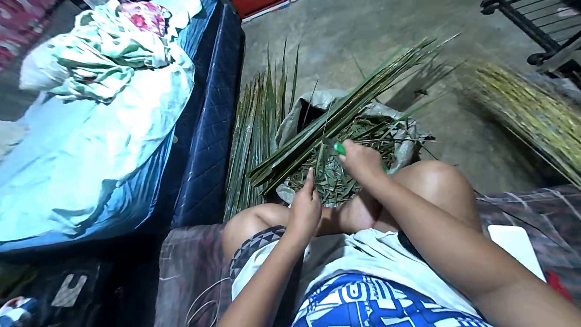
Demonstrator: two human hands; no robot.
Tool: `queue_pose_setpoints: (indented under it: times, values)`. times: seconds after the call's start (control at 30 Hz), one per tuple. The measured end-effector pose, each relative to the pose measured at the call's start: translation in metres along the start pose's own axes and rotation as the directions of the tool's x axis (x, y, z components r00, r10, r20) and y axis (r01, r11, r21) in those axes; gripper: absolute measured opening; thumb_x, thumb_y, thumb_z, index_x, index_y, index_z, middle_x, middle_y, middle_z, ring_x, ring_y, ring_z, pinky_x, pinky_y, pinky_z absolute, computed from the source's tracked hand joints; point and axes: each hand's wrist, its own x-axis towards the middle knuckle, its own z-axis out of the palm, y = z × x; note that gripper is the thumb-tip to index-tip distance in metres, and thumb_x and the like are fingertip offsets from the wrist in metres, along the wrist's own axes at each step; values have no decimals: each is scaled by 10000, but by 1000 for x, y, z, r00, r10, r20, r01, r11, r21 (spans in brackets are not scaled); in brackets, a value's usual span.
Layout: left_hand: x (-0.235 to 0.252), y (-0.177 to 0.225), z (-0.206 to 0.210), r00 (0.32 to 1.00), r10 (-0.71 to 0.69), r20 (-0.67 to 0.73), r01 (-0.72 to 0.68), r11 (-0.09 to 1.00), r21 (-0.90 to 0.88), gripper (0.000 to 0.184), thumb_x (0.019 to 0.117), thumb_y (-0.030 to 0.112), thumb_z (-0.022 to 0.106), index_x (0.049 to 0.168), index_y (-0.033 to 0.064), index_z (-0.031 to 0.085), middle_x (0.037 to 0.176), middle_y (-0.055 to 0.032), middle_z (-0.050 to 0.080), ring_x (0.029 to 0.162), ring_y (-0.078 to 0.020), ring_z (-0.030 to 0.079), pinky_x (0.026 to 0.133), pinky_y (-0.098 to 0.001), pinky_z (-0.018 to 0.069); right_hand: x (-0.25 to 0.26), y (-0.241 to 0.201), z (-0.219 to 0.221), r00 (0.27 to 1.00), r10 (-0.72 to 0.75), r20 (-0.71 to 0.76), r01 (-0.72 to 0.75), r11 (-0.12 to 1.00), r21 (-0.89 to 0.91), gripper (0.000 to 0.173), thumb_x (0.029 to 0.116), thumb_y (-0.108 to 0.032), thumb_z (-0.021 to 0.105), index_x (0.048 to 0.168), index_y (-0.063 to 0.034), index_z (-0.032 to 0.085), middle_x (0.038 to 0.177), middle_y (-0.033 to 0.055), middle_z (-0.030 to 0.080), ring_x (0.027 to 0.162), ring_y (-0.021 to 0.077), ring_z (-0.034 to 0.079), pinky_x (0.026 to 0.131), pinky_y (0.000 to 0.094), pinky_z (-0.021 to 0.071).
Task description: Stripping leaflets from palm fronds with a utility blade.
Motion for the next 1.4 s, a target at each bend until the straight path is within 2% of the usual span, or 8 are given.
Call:
queue_pose_setpoints:
  times: [0.13,0.3,0.57,0.8,1.1,1.23,1.33,1.4]
  values:
    - [1,-5,-3,998,-30,48,33,997,-66,525,1135,226,318,1650,205,221,956,-148,644,628,-194,600,601,-373,540,-6,2,-9,998,-39,58,33,995,96,258,1046,-261,598,1149,-29,645,1020,229,704,984,432,693,815,627,528]
    - [5,-11,0,1000,-21,7,21,995,-94,478,1129,220,334,1597,121,343,962,-143,651,691,-199,645,667,-386,572,-40,-14,10,893,-212,396,181,977,115,340,1078,-288,494,1210,-6,631,1143,233,673,1110,394,652,923,596,490]
    - [-4,-11,10,1000,-2,13,2,1000,10,546,1111,186,342,1647,192,238,1005,-167,675,729,-236,628,709,-419,542,11,4,-4,997,30,68,-35,997,75,287,1060,-292,583,1146,-29,662,1034,233,707,996,436,694,813,641,528]
    - [4,-22,2,1000,31,-1,-30,948,-317,473,1098,155,343,1559,81,419,746,-49,601,518,-106,531,501,-284,484,-42,-16,18,860,-269,433,209,961,183,310,1073,-271,501,1175,-11,635,1062,214,666,1013,369,654,866,575,495]
    - [0,-27,-3,992,75,103,5,785,-619,476,1120,140,346,1586,41,345,640,1,521,426,-67,445,404,-215,412,11,5,5,999,-9,31,4,991,135,254,1051,-268,596,1118,-35,671,986,226,702,944,429,688,786,641,519]
    - [3,-30,-4,993,78,83,-11,790,-613,435,1117,144,367,1523,2,431,641,-3,549,432,-63,457,411,-215,414,-22,-9,13,927,-200,317,141,969,201,285,1054,-266,539,1133,-20,658,991,198,668,941,361,655,832,579,501]
    - [3,-32,-4,994,78,76,-16,799,-602,262,1110,133,363,1198,-8,565,624,20,559,416,-31,451,403,-186,405,-35,-16,23,875,-257,411,207,965,163,298,1062,-269,511,1144,-16,646,1012,200,666,972,357,653,844,564,495]
    - [2,-33,-5,991,96,92,-15,770,-638,388,1112,132,361,1442,-33,481,634,9,540,427,-50,453,405,-200,410,-28,-17,18,909,-195,369,180,981,77,315,1072,-274,522,1181,-9,653,1073,233,688,1046,403,668,890,602,496]
